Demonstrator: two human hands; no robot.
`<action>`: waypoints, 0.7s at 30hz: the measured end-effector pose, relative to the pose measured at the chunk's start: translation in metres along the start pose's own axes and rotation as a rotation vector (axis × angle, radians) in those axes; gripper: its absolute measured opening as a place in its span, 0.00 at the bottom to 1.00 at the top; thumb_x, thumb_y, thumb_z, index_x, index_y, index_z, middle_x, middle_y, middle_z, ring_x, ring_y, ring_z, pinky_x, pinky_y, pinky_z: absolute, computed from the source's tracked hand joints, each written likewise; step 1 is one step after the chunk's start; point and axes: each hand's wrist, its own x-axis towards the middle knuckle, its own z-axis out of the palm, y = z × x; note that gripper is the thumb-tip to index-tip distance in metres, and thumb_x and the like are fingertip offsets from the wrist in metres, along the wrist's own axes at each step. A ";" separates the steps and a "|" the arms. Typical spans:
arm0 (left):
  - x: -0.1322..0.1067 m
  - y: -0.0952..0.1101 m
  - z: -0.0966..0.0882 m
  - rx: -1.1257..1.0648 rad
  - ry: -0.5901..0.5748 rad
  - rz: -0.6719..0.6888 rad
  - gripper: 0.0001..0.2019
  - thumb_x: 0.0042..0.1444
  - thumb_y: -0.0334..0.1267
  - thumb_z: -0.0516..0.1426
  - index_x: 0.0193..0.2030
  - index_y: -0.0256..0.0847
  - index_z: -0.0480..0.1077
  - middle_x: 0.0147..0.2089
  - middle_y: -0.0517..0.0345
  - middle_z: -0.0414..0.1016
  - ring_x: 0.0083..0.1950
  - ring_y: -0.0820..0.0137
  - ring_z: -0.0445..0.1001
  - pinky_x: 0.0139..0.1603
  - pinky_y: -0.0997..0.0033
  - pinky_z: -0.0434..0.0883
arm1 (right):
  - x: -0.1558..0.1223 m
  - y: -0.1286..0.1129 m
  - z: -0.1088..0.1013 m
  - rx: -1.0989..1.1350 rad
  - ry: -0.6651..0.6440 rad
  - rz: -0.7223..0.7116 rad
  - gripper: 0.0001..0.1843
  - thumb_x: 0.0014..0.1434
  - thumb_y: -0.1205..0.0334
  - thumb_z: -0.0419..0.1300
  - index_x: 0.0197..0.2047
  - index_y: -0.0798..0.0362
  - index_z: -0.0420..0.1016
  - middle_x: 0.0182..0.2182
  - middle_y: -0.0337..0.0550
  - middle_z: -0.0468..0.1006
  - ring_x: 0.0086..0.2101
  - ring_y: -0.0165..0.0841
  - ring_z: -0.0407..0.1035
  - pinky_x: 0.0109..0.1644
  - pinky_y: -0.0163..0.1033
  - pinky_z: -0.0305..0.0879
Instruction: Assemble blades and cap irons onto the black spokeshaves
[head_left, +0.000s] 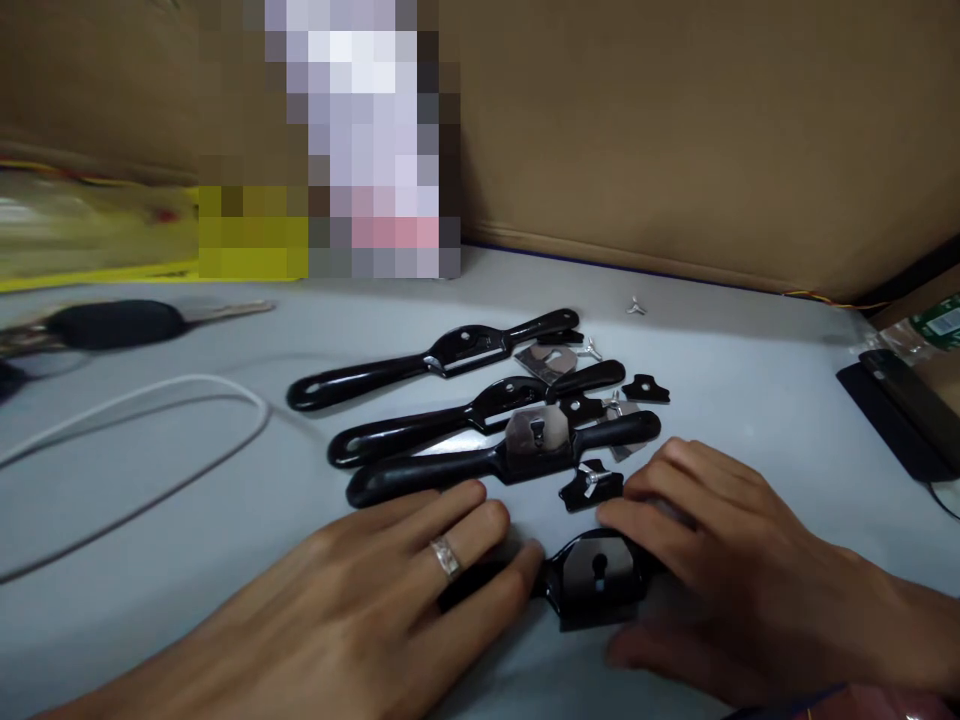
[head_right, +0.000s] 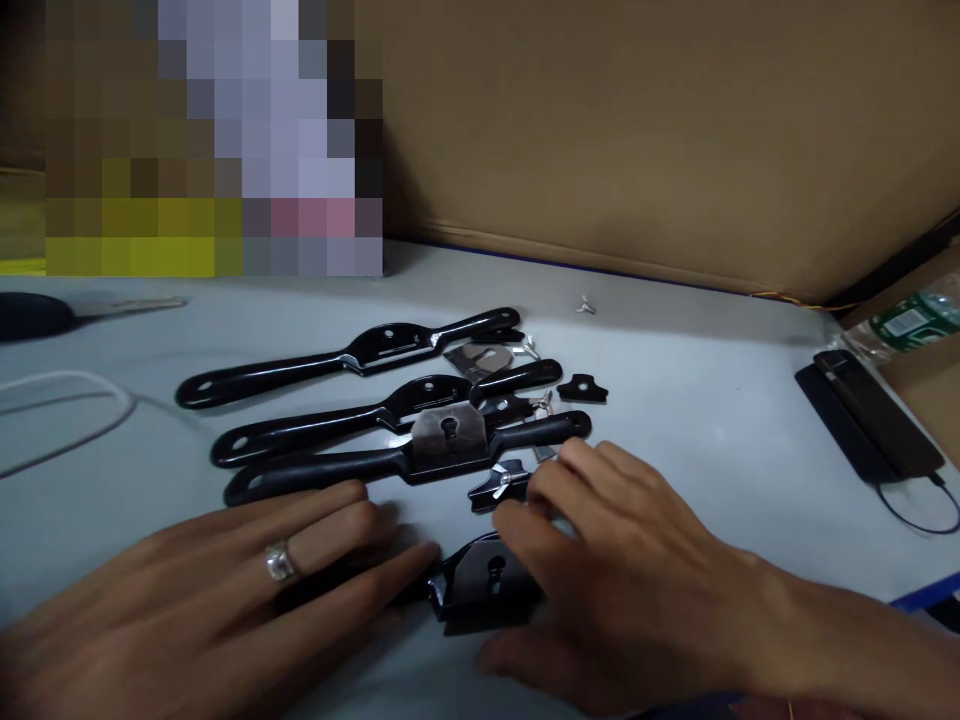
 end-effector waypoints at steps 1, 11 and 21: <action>-0.001 -0.001 -0.001 -0.004 -0.010 0.004 0.24 0.84 0.22 0.54 0.69 0.48 0.87 0.59 0.52 0.88 0.57 0.60 0.86 0.57 0.65 0.85 | 0.000 -0.002 0.000 -0.003 -0.039 0.003 0.22 0.90 0.43 0.70 0.57 0.57 0.90 0.47 0.51 0.90 0.45 0.47 0.83 0.48 0.52 0.84; -0.002 -0.015 -0.021 0.016 -0.122 0.040 0.31 0.87 0.24 0.50 0.85 0.48 0.80 0.59 0.51 0.89 0.55 0.62 0.90 0.58 0.67 0.88 | 0.006 -0.006 0.014 -0.031 -0.100 0.047 0.06 0.84 0.62 0.70 0.56 0.54 0.89 0.47 0.52 0.90 0.45 0.48 0.82 0.51 0.52 0.84; 0.023 -0.012 -0.026 0.086 -0.170 0.083 0.24 0.83 0.22 0.52 0.72 0.43 0.83 0.51 0.51 0.86 0.49 0.62 0.87 0.48 0.68 0.87 | 0.001 0.012 0.010 -0.056 0.160 -0.020 0.24 0.96 0.47 0.62 0.66 0.60 0.90 0.46 0.54 0.92 0.44 0.46 0.83 0.49 0.51 0.84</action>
